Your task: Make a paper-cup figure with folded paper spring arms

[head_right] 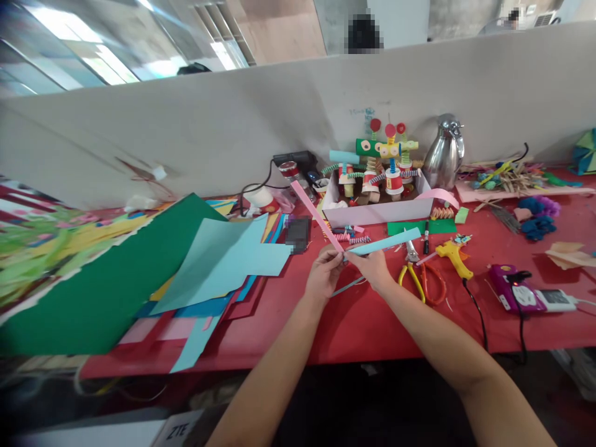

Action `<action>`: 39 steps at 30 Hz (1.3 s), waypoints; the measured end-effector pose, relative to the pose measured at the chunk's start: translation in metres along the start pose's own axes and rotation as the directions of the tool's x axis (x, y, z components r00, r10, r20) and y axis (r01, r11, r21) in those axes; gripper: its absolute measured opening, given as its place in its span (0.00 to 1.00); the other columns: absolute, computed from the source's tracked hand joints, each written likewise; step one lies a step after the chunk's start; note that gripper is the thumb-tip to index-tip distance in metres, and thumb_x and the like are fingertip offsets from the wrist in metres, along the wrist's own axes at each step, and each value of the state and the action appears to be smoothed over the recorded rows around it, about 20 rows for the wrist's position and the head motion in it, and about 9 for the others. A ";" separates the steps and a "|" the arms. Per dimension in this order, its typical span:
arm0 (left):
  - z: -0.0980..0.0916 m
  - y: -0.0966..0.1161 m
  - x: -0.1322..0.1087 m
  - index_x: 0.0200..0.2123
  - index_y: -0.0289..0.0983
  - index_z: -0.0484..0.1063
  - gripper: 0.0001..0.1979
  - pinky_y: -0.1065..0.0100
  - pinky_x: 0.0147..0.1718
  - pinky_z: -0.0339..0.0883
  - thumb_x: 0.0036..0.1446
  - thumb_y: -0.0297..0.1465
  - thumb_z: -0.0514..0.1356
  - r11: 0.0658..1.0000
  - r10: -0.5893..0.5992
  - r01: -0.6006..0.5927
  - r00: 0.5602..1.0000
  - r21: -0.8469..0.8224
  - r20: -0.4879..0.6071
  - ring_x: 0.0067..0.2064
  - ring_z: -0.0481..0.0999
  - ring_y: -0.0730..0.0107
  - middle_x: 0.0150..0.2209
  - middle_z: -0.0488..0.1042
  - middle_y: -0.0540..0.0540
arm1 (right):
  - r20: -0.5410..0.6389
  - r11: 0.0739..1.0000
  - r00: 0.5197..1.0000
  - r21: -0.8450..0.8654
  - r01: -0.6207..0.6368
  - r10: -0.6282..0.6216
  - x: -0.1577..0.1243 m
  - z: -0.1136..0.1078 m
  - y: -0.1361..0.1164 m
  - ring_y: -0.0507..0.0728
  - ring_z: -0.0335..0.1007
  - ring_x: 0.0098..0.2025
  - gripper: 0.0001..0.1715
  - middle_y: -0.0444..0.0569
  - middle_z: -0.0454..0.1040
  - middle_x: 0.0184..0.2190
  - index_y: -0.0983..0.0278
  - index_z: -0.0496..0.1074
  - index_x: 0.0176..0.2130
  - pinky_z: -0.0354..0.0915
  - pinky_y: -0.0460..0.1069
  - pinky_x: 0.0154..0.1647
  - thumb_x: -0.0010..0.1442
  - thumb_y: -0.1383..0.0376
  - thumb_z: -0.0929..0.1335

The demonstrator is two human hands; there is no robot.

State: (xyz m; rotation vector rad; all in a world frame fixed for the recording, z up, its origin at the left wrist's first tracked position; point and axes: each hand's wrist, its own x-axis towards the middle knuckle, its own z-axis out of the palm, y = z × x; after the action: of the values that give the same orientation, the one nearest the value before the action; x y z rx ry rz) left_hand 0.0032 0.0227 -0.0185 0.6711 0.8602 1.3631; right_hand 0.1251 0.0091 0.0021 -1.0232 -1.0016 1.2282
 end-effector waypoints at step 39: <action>0.022 0.018 0.002 0.26 0.32 0.77 0.08 0.66 0.43 0.73 0.39 0.18 0.69 0.966 -0.251 0.253 0.967 0.043 -0.051 0.29 0.77 0.73 0.25 0.78 0.48 | -0.030 0.980 0.984 0.100 -0.171 0.174 0.017 -0.019 -0.005 0.51 0.65 0.23 0.17 0.42 0.74 0.19 0.63 0.75 0.21 0.63 0.49 0.29 0.30 0.58 0.79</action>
State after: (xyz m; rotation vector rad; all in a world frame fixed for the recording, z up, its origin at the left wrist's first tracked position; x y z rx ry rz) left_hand 0.0120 0.0280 0.0080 0.5494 0.9830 1.1340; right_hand 0.1454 0.0244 0.0027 -1.0710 -0.8283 1.3799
